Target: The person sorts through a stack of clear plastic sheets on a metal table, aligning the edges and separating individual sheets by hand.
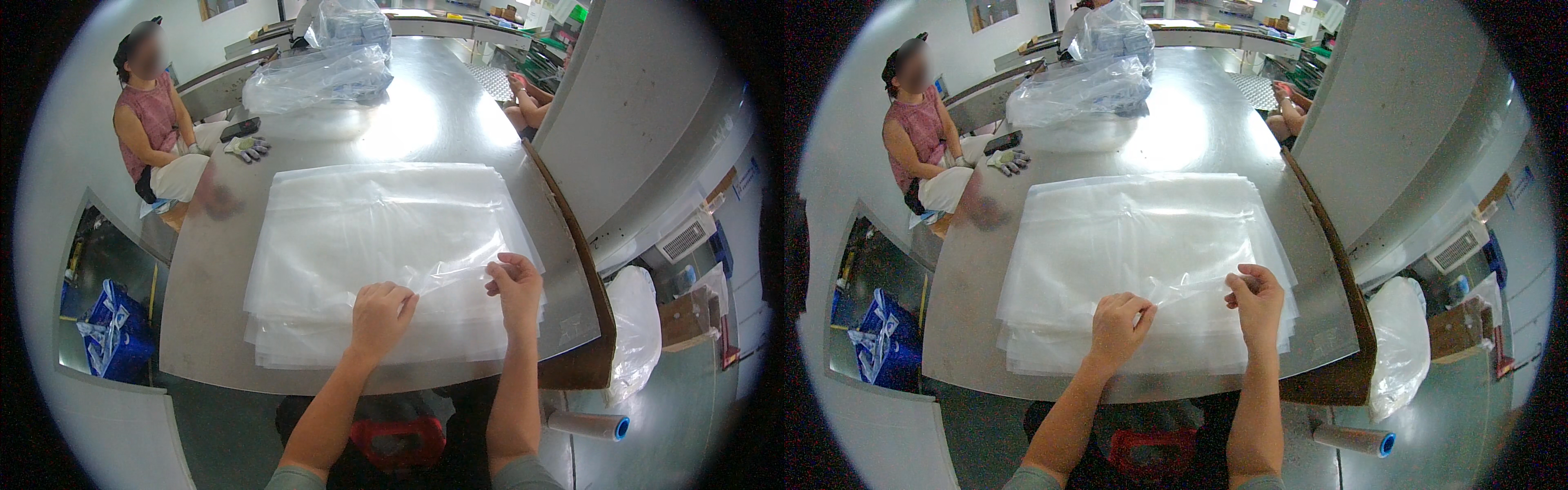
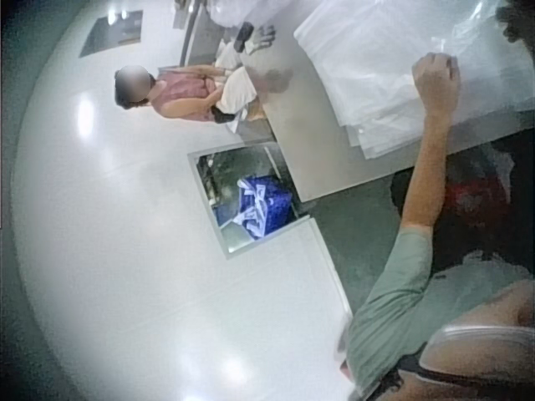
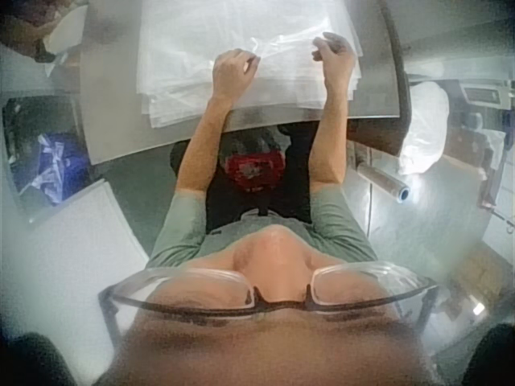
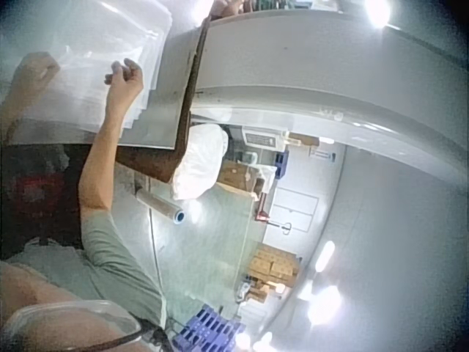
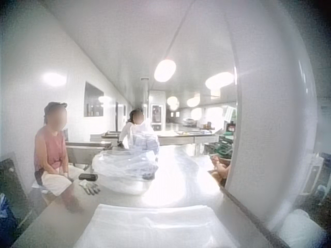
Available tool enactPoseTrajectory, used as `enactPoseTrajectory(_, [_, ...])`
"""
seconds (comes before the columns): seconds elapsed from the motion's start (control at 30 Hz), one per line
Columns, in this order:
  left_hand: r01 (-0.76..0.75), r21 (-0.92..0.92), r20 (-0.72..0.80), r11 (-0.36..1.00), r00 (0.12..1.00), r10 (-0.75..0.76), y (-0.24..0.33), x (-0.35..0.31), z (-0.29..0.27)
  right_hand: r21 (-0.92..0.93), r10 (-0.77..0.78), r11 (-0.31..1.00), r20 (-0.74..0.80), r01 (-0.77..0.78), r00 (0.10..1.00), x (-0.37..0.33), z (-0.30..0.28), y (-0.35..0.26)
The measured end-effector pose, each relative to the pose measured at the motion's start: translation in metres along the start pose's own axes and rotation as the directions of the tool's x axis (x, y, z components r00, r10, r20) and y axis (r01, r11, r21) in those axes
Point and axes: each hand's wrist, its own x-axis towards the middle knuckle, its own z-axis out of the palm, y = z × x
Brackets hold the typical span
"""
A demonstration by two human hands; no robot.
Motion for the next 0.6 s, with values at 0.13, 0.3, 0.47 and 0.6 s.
enactPoseTrajectory(0.13, [0.021, -0.003, 0.079, 1.0, 0.997, -0.02, 0.003, 0.001, -0.004, -0.02, -0.014, 1.0, -0.001, 0.014, 1.0, 0.0, 0.001, -0.001])
enactPoseTrajectory(0.3, [0.009, 0.039, 0.052, 0.999, 0.999, -0.011, 0.001, 0.0, -0.001, -0.076, 0.009, 0.997, 0.071, -0.004, 0.997, -0.001, 0.005, -0.001])
enactPoseTrajectory(0.47, [-0.05, 0.065, 0.019, 0.997, 0.999, 0.049, 0.003, 0.0, 0.007, -0.109, 0.014, 0.994, 0.166, 0.004, 0.986, -0.008, 0.012, -0.003])
enactPoseTrajectory(0.6, [-0.069, 0.061, 0.037, 0.996, 0.997, 0.067, 0.006, -0.001, 0.012, -0.102, 0.002, 0.995, 0.213, 0.02, 0.977, -0.01, 0.017, -0.001])
